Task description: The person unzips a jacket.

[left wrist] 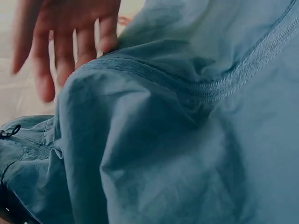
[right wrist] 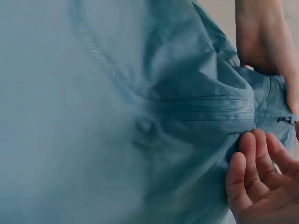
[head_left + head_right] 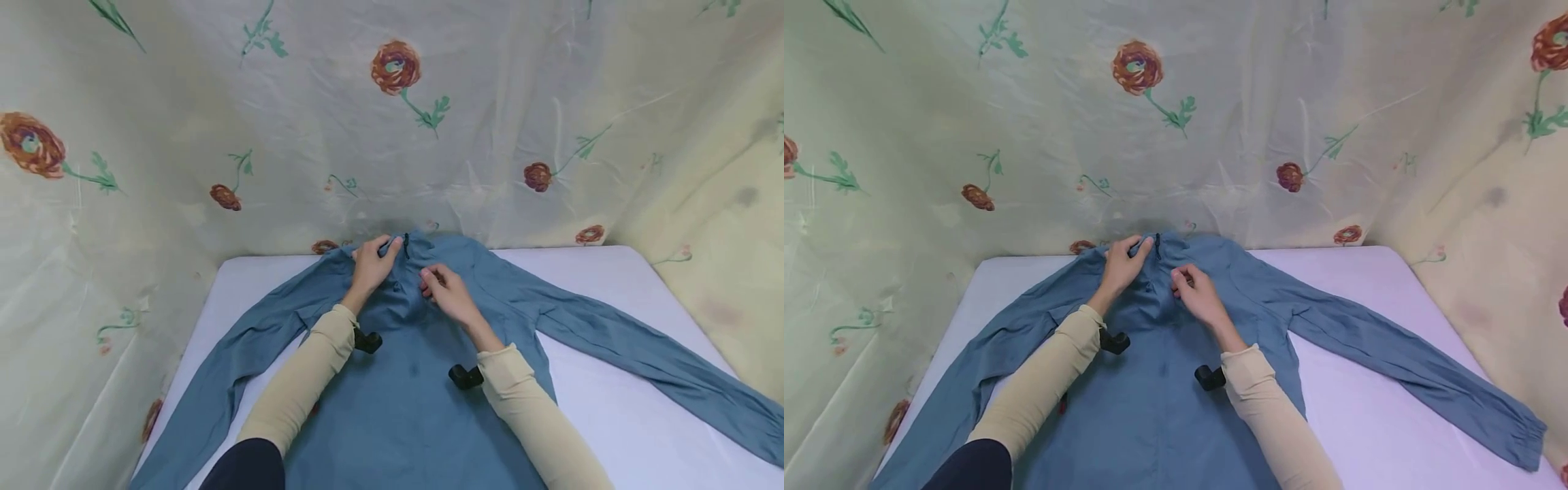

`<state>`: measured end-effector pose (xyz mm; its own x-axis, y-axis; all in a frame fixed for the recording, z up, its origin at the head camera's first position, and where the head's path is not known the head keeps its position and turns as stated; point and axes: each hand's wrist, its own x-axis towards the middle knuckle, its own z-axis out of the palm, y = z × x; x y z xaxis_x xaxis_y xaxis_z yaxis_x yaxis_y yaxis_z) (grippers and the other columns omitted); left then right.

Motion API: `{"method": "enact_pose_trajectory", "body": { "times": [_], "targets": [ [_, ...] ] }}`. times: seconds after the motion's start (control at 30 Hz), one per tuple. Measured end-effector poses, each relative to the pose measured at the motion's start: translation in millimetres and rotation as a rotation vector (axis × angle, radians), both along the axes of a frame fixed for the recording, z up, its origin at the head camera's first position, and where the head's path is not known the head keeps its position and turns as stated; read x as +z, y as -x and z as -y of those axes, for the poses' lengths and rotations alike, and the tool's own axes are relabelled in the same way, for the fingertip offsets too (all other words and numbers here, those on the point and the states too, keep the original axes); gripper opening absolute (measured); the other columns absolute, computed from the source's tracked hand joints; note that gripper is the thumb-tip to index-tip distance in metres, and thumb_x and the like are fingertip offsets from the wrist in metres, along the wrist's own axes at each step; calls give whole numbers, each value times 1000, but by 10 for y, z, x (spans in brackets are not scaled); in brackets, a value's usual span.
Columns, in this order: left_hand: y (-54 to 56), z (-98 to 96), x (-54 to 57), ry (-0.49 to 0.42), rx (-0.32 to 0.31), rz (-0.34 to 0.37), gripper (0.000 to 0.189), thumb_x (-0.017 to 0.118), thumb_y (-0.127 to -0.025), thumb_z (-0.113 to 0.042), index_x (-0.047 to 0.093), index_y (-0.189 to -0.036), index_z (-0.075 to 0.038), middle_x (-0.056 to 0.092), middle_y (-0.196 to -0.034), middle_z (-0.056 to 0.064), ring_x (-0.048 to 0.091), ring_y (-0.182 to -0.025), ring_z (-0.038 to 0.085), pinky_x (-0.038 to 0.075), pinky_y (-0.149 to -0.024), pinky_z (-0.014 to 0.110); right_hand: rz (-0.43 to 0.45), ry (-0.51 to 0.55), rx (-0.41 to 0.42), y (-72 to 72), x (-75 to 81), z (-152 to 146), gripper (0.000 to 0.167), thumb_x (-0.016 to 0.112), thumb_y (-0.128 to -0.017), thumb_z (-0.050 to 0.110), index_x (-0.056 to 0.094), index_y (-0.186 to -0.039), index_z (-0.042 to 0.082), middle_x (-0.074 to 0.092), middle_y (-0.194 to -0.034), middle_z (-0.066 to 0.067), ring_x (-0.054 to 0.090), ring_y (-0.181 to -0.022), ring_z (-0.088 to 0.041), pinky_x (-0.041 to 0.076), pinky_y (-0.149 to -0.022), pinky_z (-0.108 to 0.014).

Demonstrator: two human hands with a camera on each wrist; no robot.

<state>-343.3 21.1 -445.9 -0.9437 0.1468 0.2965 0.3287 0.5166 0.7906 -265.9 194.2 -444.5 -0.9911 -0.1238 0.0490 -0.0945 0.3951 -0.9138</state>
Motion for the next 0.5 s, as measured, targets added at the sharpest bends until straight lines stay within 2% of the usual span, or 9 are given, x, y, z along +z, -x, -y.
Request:
{"method": "enact_pose_trajectory", "body": {
  "times": [0.07,0.13,0.2,0.3,0.43,0.5],
  "targets": [
    [-28,5,9,-11,-8,-11,41,48,-97,-46,68,-111,-13,70,-110,8,62,-104,25,25,-101,49,25,-2,-5,68,50,34,46,42,-100,41,56,-120,1,61,-105,-23,62,-92,-35,54,-75,-38],
    [-58,13,16,-28,-26,-27,41,47,-97,-46,69,-102,-12,70,-103,9,63,-99,25,25,-100,49,32,-33,2,128,88,75,48,40,-100,45,57,-120,4,63,-105,-21,63,-91,-32,53,-72,-32],
    [-84,19,16,-47,-42,-46,40,46,-97,-46,68,-98,-13,70,-103,7,63,-98,24,27,-99,48,31,-50,12,173,120,117,50,40,-99,48,56,-120,5,63,-105,-19,63,-90,-29,53,-71,-30],
    [-130,29,11,-87,-91,-56,39,46,-98,-46,65,-91,-13,67,-100,6,61,-92,22,37,-94,45,16,-72,12,220,148,179,51,39,-98,50,57,-116,6,64,-102,-17,64,-86,-26,53,-70,-30],
    [-182,49,1,-103,-124,-57,37,46,-98,-45,65,-96,-13,66,-101,7,61,-90,22,49,-82,39,-18,-74,-26,253,158,246,48,41,-99,48,60,-105,4,65,-95,-17,65,-79,-25,53,-68,-30],
    [-199,67,6,-113,-124,-51,37,46,-98,-44,66,-102,-13,67,-104,7,63,-96,21,50,-86,38,-39,-62,-44,267,154,272,44,43,-99,44,61,-100,4,65,-89,-16,64,-74,-24,52,-66,-29]
  ]
}}
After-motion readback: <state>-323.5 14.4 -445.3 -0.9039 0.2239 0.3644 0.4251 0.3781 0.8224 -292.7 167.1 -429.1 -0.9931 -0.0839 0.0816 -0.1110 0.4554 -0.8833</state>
